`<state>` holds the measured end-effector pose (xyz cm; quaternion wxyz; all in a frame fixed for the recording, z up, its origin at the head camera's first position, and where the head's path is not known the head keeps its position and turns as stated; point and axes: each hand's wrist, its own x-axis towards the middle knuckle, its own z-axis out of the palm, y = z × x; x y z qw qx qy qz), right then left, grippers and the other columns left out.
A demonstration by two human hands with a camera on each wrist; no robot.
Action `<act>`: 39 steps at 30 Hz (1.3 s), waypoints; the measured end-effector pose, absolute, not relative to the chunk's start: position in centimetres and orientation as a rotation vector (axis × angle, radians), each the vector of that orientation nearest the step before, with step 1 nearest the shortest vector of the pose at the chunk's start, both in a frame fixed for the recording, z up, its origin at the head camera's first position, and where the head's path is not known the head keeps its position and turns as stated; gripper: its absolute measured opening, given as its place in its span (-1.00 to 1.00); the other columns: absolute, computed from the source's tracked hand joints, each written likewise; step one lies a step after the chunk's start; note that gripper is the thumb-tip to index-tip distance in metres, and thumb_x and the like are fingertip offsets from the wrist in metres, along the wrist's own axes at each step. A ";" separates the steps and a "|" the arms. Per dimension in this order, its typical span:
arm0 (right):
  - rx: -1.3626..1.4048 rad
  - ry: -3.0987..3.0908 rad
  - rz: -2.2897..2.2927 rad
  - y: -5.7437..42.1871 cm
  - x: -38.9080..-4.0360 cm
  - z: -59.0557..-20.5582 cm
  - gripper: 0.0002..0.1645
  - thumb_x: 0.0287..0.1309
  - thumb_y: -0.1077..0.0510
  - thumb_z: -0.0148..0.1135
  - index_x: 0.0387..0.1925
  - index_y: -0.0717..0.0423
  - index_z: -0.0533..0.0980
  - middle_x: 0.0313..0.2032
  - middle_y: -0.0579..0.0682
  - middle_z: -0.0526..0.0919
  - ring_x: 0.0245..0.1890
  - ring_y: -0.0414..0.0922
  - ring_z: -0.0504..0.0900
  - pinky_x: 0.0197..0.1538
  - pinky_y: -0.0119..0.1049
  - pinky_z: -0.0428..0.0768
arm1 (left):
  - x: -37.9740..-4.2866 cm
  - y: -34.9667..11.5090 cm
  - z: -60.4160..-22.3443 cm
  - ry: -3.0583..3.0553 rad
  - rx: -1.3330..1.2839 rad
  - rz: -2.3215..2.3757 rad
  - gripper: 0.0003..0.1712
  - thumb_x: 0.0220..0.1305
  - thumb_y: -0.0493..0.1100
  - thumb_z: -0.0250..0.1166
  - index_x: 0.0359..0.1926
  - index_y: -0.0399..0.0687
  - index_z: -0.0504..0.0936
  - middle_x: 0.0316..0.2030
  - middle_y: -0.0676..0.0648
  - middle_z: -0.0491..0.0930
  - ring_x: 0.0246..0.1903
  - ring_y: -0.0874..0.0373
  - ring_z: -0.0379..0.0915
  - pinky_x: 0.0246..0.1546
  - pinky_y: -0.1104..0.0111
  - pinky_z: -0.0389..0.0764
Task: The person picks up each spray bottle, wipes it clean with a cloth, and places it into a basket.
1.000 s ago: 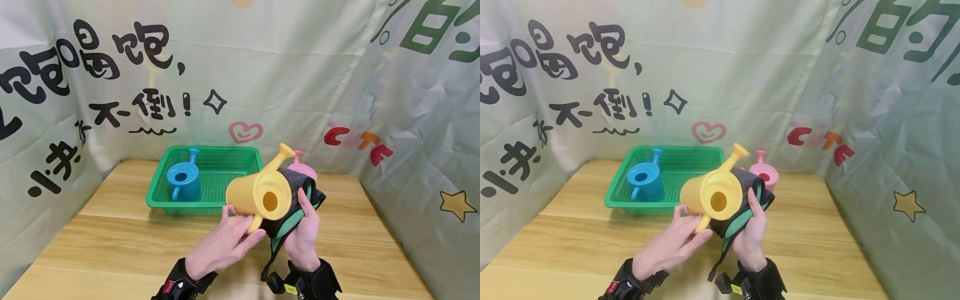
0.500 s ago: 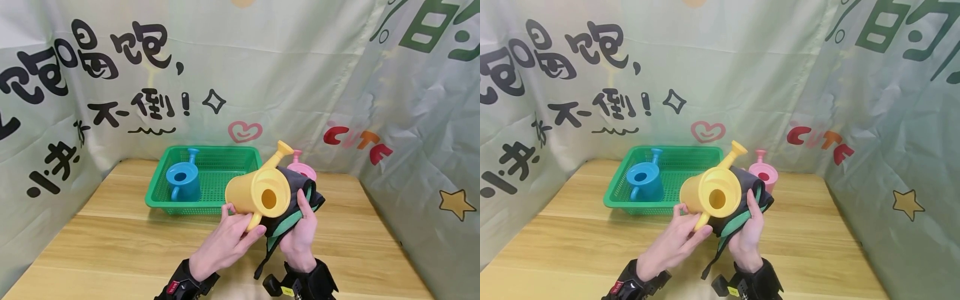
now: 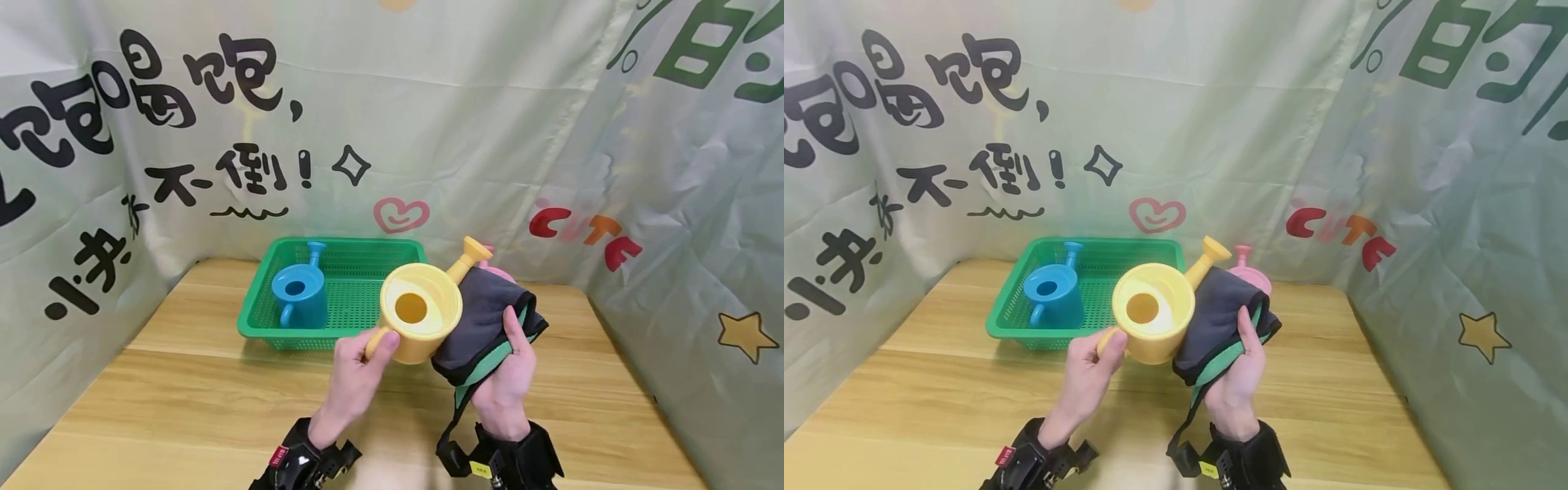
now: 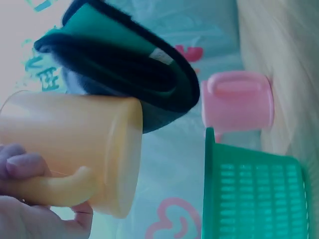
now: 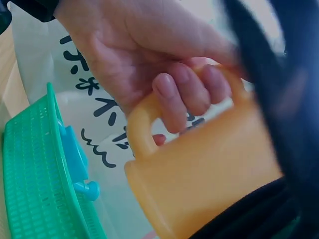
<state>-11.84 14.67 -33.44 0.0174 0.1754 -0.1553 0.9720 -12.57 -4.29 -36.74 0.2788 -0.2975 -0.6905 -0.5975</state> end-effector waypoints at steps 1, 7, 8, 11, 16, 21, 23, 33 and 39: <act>0.567 -0.476 3.015 14.8 -11.9 -33.5 -0.46 0.63 0.08 -0.39 0.47 0.07 0.24 0.41 -0.03 0.43 0.42 -0.11 0.40 0.45 -0.26 0.39 | -12.6 -4.4 -36.6 -1.823 -0.770 -1.682 -0.50 0.46 -0.25 0.19 -0.68 -0.08 0.31 -0.75 -0.03 0.21 -0.63 0.43 0.10 -0.60 0.52 0.19; 0.733 -0.397 3.015 15.0 -12.4 -33.6 -0.42 0.63 0.09 -0.51 0.52 0.09 0.13 0.48 0.01 0.32 0.53 -0.10 0.22 0.53 -0.22 0.27 | -12.9 -4.9 -36.0 -1.811 -0.752 -1.915 -0.56 0.58 -0.32 -0.09 -0.56 -0.22 0.29 -0.66 -0.14 0.21 -0.62 0.19 0.17 -0.58 0.42 0.27; 0.753 -0.395 3.012 15.0 -12.5 -33.6 -0.41 0.63 0.08 -0.52 0.54 0.10 0.09 0.48 0.02 0.31 0.54 -0.09 0.20 0.54 -0.22 0.24 | -13.0 -5.0 -36.0 -1.823 -0.753 -1.912 -0.57 0.59 -0.32 -0.12 -0.54 -0.23 0.30 -0.64 -0.15 0.23 -0.60 0.13 0.20 -0.55 0.39 0.31; 0.741 -0.399 3.008 15.0 -12.5 -33.6 -0.41 0.63 0.08 -0.51 0.53 0.11 0.12 0.47 0.02 0.35 0.53 -0.09 0.22 0.53 -0.21 0.26 | -13.0 -5.2 -36.0 -1.905 -0.752 -1.893 -0.58 0.61 -0.27 -0.14 -0.49 -0.24 0.35 -0.58 -0.14 0.30 -0.51 0.10 0.28 -0.42 0.37 0.40; 0.666 -0.416 2.981 14.8 -12.4 -33.5 -0.43 0.63 0.09 -0.46 0.51 0.12 0.14 0.45 0.03 0.35 0.51 -0.07 0.24 0.50 -0.21 0.32 | -12.7 -5.1 -35.9 -2.033 -0.820 -1.795 -0.60 0.61 -0.24 -0.15 -0.46 -0.20 0.37 -0.56 -0.03 0.32 -0.48 0.24 0.27 -0.35 0.40 0.41; 0.265 -0.616 2.899 13.2 -11.7 -33.4 -0.50 0.61 0.04 -0.24 0.42 0.08 0.28 0.31 -0.01 0.50 0.29 -0.11 0.53 0.32 -0.29 0.53 | -12.2 -4.5 -36.0 -2.104 -0.904 -1.623 -0.64 0.59 -0.25 -0.09 -0.46 -0.06 0.37 -0.58 0.05 0.25 -0.52 0.39 0.12 -0.48 0.50 0.28; 0.126 -0.715 2.864 12.5 -11.4 -33.4 -0.50 0.60 0.00 -0.19 0.40 0.07 0.30 0.27 -0.03 0.53 0.23 -0.15 0.58 0.27 -0.32 0.56 | -12.0 -4.2 -36.0 -2.119 -0.923 -1.537 -0.67 0.57 -0.26 -0.06 -0.44 -0.04 0.36 -0.57 0.06 0.23 -0.51 0.39 0.11 -0.48 0.53 0.24; 0.064 -0.917 2.833 10.6 -10.5 -33.4 -0.44 0.61 -0.09 -0.28 0.45 0.02 0.21 0.35 -0.09 0.45 0.28 -0.22 0.52 0.33 -0.34 0.51 | -12.0 -3.8 -36.1 -2.113 -0.840 -1.370 -0.78 0.53 -0.32 0.01 -0.33 -0.03 0.40 -0.46 0.05 0.32 -0.31 0.26 0.31 -0.28 0.48 0.34; 0.078 -0.888 2.895 10.9 -10.3 -33.4 -0.54 0.60 -0.04 -0.23 0.36 -0.01 0.28 0.22 -0.14 0.56 0.20 -0.22 0.59 0.31 -0.34 0.53 | -13.1 -4.7 -35.7 -2.074 -0.732 -1.474 -0.72 0.60 -0.24 -0.07 -0.30 -0.13 0.49 -0.48 0.00 0.38 -0.44 0.30 0.24 -0.41 0.45 0.36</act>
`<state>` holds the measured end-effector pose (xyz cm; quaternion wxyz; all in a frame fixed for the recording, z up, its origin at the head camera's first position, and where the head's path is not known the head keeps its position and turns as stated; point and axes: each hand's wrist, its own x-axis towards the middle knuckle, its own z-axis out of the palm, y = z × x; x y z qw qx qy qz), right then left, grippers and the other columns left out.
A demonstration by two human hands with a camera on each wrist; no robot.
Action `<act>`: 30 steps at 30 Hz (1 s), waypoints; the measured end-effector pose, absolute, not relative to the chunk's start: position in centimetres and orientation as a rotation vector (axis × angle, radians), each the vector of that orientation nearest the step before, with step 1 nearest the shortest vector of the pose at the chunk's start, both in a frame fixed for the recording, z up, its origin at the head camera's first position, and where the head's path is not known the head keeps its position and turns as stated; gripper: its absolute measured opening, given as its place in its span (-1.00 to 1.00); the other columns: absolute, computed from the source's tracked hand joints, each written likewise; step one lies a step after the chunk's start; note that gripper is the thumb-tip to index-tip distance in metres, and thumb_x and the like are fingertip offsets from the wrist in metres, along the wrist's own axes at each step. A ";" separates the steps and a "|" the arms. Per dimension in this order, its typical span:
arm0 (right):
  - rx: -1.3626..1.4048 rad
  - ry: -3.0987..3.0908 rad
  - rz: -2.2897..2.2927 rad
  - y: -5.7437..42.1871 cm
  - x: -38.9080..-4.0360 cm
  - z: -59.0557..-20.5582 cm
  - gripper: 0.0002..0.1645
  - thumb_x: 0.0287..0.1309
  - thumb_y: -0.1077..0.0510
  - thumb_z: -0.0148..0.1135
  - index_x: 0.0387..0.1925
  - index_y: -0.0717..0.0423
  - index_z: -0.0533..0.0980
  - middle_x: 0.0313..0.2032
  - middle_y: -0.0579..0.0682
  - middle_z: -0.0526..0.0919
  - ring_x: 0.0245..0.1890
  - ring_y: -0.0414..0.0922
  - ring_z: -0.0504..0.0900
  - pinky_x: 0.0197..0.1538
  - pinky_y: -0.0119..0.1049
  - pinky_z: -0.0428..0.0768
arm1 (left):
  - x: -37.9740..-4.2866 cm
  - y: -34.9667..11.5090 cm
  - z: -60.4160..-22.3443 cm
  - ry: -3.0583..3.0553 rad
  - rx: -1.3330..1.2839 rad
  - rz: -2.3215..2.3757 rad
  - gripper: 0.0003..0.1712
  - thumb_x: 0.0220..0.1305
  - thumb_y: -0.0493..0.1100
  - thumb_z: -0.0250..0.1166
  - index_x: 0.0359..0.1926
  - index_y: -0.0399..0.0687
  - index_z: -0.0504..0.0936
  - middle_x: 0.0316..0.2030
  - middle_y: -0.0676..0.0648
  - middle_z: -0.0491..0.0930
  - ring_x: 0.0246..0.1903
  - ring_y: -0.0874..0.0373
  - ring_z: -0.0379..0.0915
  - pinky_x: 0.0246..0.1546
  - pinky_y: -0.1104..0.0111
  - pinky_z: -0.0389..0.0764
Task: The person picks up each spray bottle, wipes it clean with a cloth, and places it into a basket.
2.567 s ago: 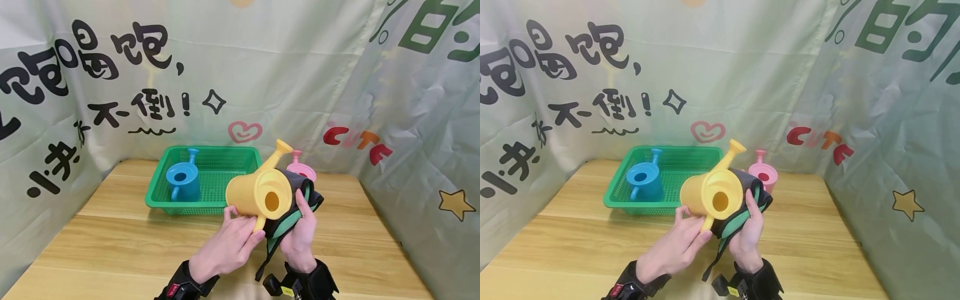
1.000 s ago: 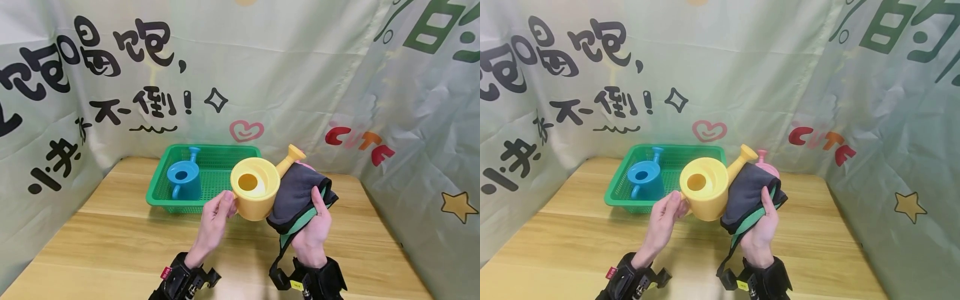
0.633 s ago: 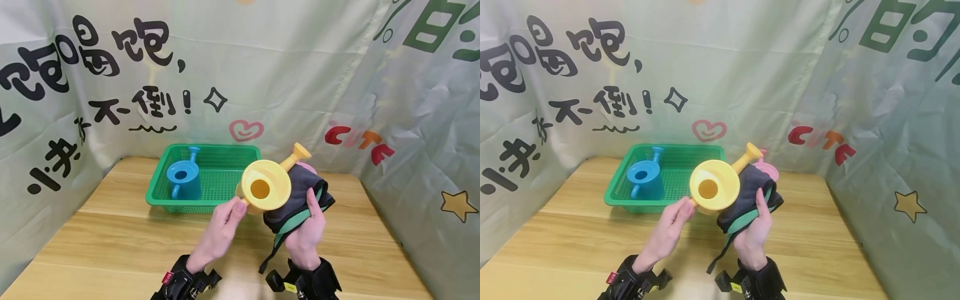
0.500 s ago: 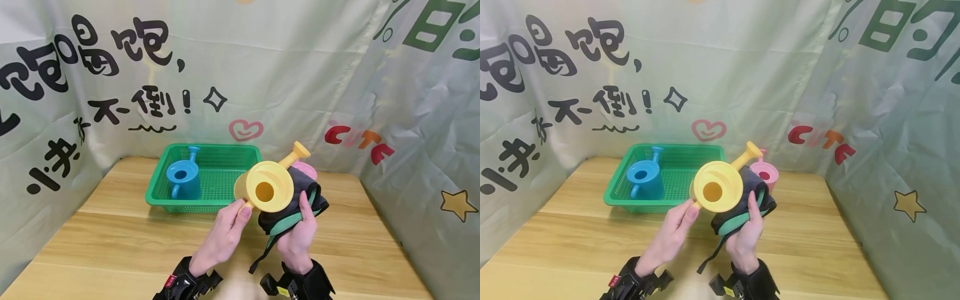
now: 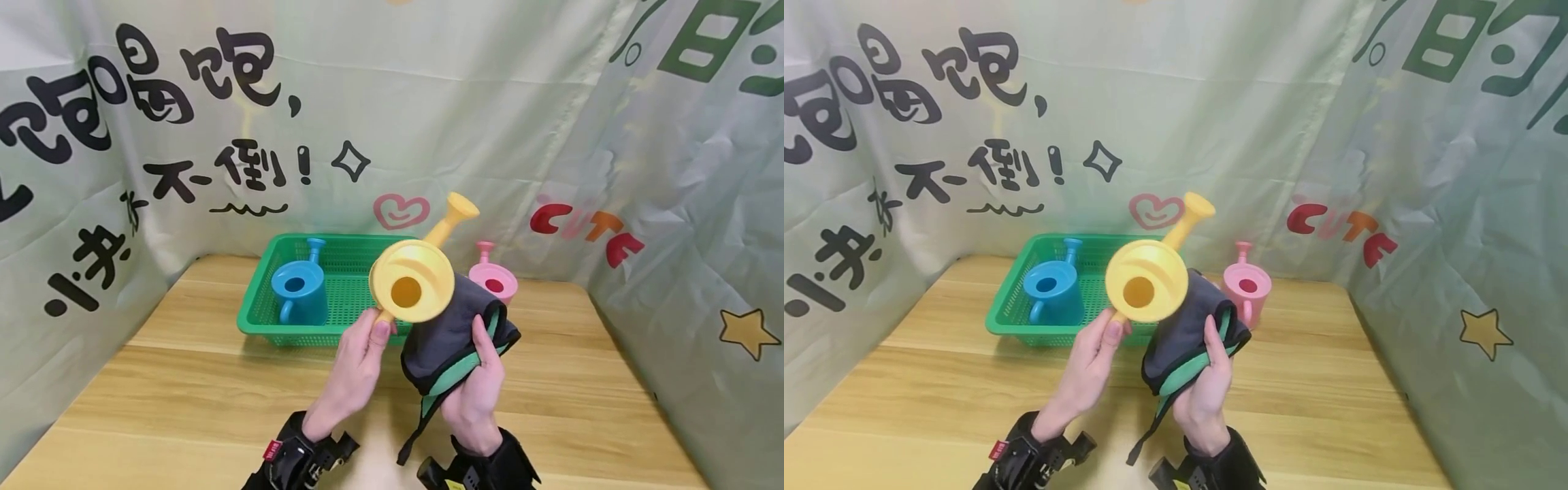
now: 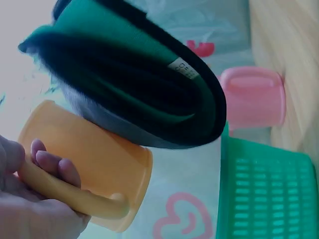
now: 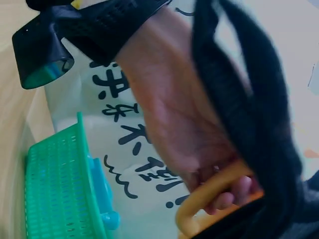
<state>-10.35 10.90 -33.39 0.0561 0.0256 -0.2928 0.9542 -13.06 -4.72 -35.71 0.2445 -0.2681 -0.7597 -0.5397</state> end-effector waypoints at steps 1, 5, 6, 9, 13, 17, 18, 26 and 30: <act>0.092 -0.875 2.904 11.1 -10.4 -33.4 -0.56 0.60 -0.03 -0.23 0.35 -0.01 0.29 0.21 -0.14 0.56 0.20 -0.21 0.59 0.31 -0.33 0.53 | -13.3 -5.0 -35.5 -2.085 -0.712 -1.511 -0.69 0.61 -0.22 -0.10 -0.29 -0.15 0.50 -0.47 -0.02 0.39 -0.45 0.30 0.23 -0.41 0.45 0.36; 0.192 -0.742 2.954 12.1 -10.7 -33.2 -0.58 0.60 0.01 -0.23 0.33 0.00 0.32 0.19 -0.11 0.56 0.20 -0.16 0.58 0.30 -0.31 0.53 | -14.7 -6.8 -34.3 -2.164 -0.642 -1.602 -0.61 0.65 -0.17 -0.19 -0.25 -0.19 0.52 -0.40 -0.11 0.49 -0.40 0.22 0.30 -0.30 0.42 0.42; 0.222 -0.690 2.965 12.4 -10.8 -33.2 -0.57 0.61 0.02 -0.23 0.33 0.01 0.33 0.19 -0.09 0.56 0.20 -0.15 0.58 0.30 -0.30 0.53 | -15.0 -7.4 -33.9 -2.188 -0.628 -1.607 -0.60 0.65 -0.16 -0.20 -0.24 -0.20 0.52 -0.37 -0.13 0.50 -0.37 0.19 0.32 -0.27 0.40 0.43; 0.264 -0.562 2.972 13.3 -11.3 -33.0 -0.56 0.61 0.05 -0.23 0.36 0.03 0.33 0.20 -0.05 0.56 0.19 -0.11 0.57 0.29 -0.27 0.53 | -16.1 -9.0 -32.9 -2.244 -0.603 -1.616 -0.59 0.65 -0.16 -0.20 -0.21 -0.27 0.51 -0.31 -0.18 0.51 -0.30 0.12 0.36 -0.16 0.32 0.47; 0.145 -0.500 2.932 14.4 -12.0 -32.7 -0.58 0.59 0.07 -0.16 0.34 0.04 0.36 0.18 -0.02 0.58 0.17 -0.08 0.58 0.26 -0.24 0.54 | -17.6 -11.1 -31.4 -2.263 -0.526 -1.710 -0.58 0.63 -0.13 -0.20 -0.21 -0.32 0.48 -0.34 -0.13 0.42 -0.24 0.08 0.33 -0.08 0.27 0.40; 0.065 -0.439 2.925 15.5 -12.4 -32.4 -0.60 0.57 0.08 -0.12 0.30 0.05 0.38 0.16 0.00 0.59 0.15 -0.06 0.59 0.24 -0.21 0.55 | -19.6 -12.6 -30.1 -2.211 -0.416 -1.954 -0.58 0.61 -0.06 -0.20 -0.34 -0.21 0.40 -0.40 -0.01 0.32 -0.28 0.10 0.27 -0.13 0.35 0.32; 0.080 -0.416 2.930 15.7 -12.5 -32.4 -0.60 0.58 0.08 -0.13 0.31 0.05 0.38 0.17 0.00 0.59 0.16 -0.05 0.58 0.25 -0.20 0.54 | -20.1 -12.9 -29.9 -2.190 -0.376 -2.022 -0.56 0.62 -0.02 -0.19 -0.37 -0.15 0.39 -0.42 0.02 0.32 -0.30 0.12 0.26 -0.14 0.36 0.32; 0.114 -0.288 2.911 17.2 -12.7 -32.4 -0.61 0.56 0.15 -0.14 0.30 0.09 0.37 0.18 0.02 0.58 0.17 -0.03 0.59 0.27 -0.17 0.53 | -23.8 -14.8 -29.0 -2.160 -0.160 -2.114 -0.28 0.32 0.31 0.27 -0.82 0.08 0.28 -0.74 0.12 0.15 -0.47 0.12 0.15 -0.18 0.29 0.19; 0.016 -0.284 2.870 17.6 -12.8 -32.1 -0.61 0.53 0.16 -0.09 0.28 0.08 0.38 0.17 0.00 0.59 0.17 -0.05 0.58 0.26 -0.18 0.52 | -25.0 -15.1 -28.2 -2.298 -0.204 -1.970 -0.28 0.23 0.26 0.37 -0.85 0.10 0.22 -0.76 0.16 0.21 -0.40 0.15 0.27 -0.16 0.22 0.40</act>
